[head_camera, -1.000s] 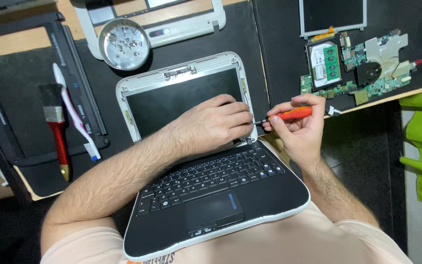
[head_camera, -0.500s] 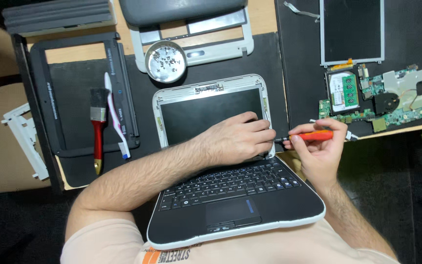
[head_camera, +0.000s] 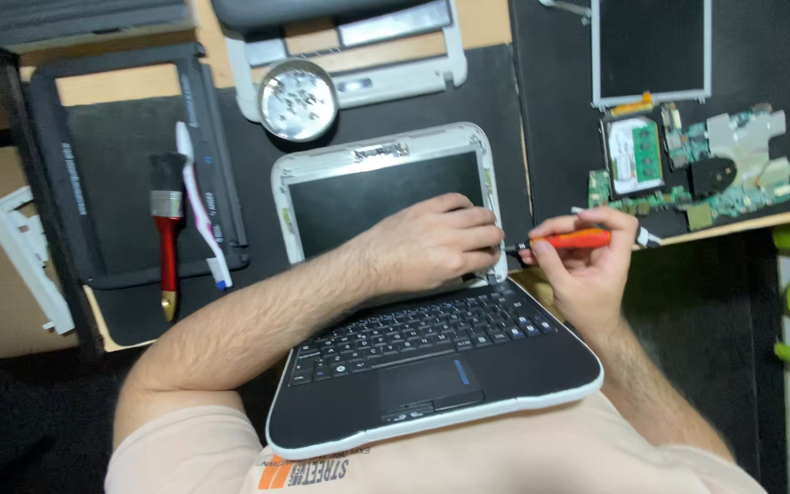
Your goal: The person installs a new laptop screen by connecting the ribbon cable and securing it with screws. They then attach the bezel and fasten it using a screwdriver.
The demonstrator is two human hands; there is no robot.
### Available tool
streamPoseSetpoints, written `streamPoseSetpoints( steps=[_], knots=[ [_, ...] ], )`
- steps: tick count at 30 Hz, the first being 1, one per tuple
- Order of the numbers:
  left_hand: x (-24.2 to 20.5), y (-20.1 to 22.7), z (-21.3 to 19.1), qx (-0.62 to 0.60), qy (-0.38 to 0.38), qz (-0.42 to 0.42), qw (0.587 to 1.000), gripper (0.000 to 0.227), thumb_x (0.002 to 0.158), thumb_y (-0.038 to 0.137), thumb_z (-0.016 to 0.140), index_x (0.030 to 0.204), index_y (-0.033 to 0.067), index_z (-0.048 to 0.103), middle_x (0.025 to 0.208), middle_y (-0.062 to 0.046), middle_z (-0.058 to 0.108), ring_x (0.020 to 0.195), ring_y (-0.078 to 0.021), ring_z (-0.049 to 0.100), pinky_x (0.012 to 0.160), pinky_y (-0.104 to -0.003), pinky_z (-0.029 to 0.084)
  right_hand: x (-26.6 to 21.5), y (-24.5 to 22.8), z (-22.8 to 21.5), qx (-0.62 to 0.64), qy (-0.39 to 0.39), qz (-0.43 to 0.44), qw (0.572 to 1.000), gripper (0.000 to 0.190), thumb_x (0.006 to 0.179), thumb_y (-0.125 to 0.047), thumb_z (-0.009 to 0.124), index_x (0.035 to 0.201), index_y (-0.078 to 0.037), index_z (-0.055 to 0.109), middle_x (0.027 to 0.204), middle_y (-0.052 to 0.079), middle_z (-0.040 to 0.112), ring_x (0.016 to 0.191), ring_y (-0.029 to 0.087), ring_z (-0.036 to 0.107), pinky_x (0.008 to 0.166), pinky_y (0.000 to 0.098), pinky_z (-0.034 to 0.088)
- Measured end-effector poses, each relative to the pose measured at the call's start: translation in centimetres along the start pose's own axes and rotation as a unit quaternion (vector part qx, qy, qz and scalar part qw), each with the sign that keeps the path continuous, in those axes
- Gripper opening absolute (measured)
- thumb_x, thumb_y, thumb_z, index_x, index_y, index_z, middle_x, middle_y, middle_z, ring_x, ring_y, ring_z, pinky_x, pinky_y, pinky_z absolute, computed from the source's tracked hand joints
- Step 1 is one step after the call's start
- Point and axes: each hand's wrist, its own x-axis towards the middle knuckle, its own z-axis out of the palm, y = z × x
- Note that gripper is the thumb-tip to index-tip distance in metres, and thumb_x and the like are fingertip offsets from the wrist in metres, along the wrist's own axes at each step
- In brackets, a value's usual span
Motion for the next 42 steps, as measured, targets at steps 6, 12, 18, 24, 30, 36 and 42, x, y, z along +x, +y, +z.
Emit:
streamPoseSetpoints(
  steps=[6, 12, 18, 24, 30, 36, 42],
  knots=[
    [0.1, 0.0, -0.3, -0.019, -0.016, -0.012, 1.0, 0.026, 0.126, 0.018, 0.059, 0.112, 0.015, 0.081, 0.119, -0.005, 0.073, 0.135, -0.0272, 0.073, 0.118, -0.045, 0.057, 0.0, 0.4, -0.2, 0.008, -0.007, -0.007, 1.0, 0.069, 0.111, 0.013, 0.08, 0.156, -0.008, 0.032, 0.118, 0.033, 0.078, 0.087, 0.034, 0.088, 0.074, 0.0413, 0.078],
    [0.4, 0.0, -0.9, -0.034, -0.03, -0.019, 0.999, 0.022, 0.125, 0.014, 0.065, 0.115, 0.0126, 0.085, 0.119, -0.005, 0.075, 0.136, -0.0273, 0.074, 0.118, -0.045, 0.059, 0.5, -0.4, -0.8, -0.069, -0.034, -0.088, 0.993, 0.062, 0.108, 0.013, 0.087, 0.146, 0.002, 0.04, 0.117, 0.032, 0.083, 0.105, 0.038, 0.087, 0.079, 0.0456, 0.073],
    [0.4, 0.2, -1.0, -0.029, -0.041, -0.027, 0.998, 0.02, 0.124, 0.015, 0.068, 0.116, 0.0136, 0.086, 0.121, -0.004, 0.076, 0.138, -0.0264, 0.074, 0.119, -0.046, 0.059, 1.0, -0.7, -0.5, -0.088, -0.042, -0.117, 0.988, 0.06, 0.107, 0.011, 0.09, 0.143, 0.004, 0.042, 0.114, 0.029, 0.085, 0.11, 0.039, 0.085, 0.087, 0.0474, 0.07],
    [0.3, 0.1, -0.9, -0.03, -0.039, -0.023, 0.999, 0.022, 0.125, 0.015, 0.066, 0.117, 0.0134, 0.086, 0.122, -0.005, 0.074, 0.139, -0.0261, 0.073, 0.12, -0.046, 0.058, 1.5, -1.8, -0.1, -0.127, -0.06, -0.145, 0.979, 0.053, 0.109, 0.009, 0.09, 0.137, 0.003, 0.045, 0.114, 0.025, 0.087, 0.108, 0.039, 0.087, 0.093, 0.0496, 0.066],
    [0.2, 0.1, -0.8, -0.016, -0.03, -0.018, 0.999, 0.023, 0.124, 0.016, 0.063, 0.116, 0.0147, 0.084, 0.121, -0.005, 0.074, 0.139, -0.0259, 0.072, 0.12, -0.045, 0.057, 2.6, -4.7, -0.4, -0.207, -0.163, -0.17, 0.95, 0.04, 0.107, 0.001, 0.091, 0.127, -0.009, 0.058, 0.115, 0.018, 0.092, 0.092, 0.045, 0.087, 0.073, 0.0561, 0.064],
    [0.2, -0.4, -1.7, -0.025, -0.073, -0.002, 0.997, 0.023, 0.107, 0.009, 0.086, 0.128, 0.0164, 0.089, 0.129, -0.002, 0.077, 0.13, -0.0286, 0.072, 0.114, -0.046, 0.058, 5.7, -9.1, -2.6, -0.306, -0.381, -0.211, 0.847, 0.009, 0.122, -0.017, 0.065, 0.132, -0.019, 0.066, 0.141, 0.007, 0.086, 0.116, 0.03, 0.084, 0.116, 0.057, 0.057],
    [-0.2, -0.5, -0.6, -0.015, -0.066, 0.003, 0.998, 0.02, 0.109, 0.008, 0.086, 0.126, 0.0182, 0.089, 0.123, 0.0, 0.076, 0.127, -0.0288, 0.073, 0.113, -0.046, 0.059, 6.1, -10.3, -1.7, -0.43, -0.366, -0.25, 0.786, 0.009, 0.115, -0.015, 0.08, 0.118, -0.01, 0.073, 0.121, 0.007, 0.085, 0.102, 0.029, 0.084, 0.087, 0.0467, 0.067]
  ],
)
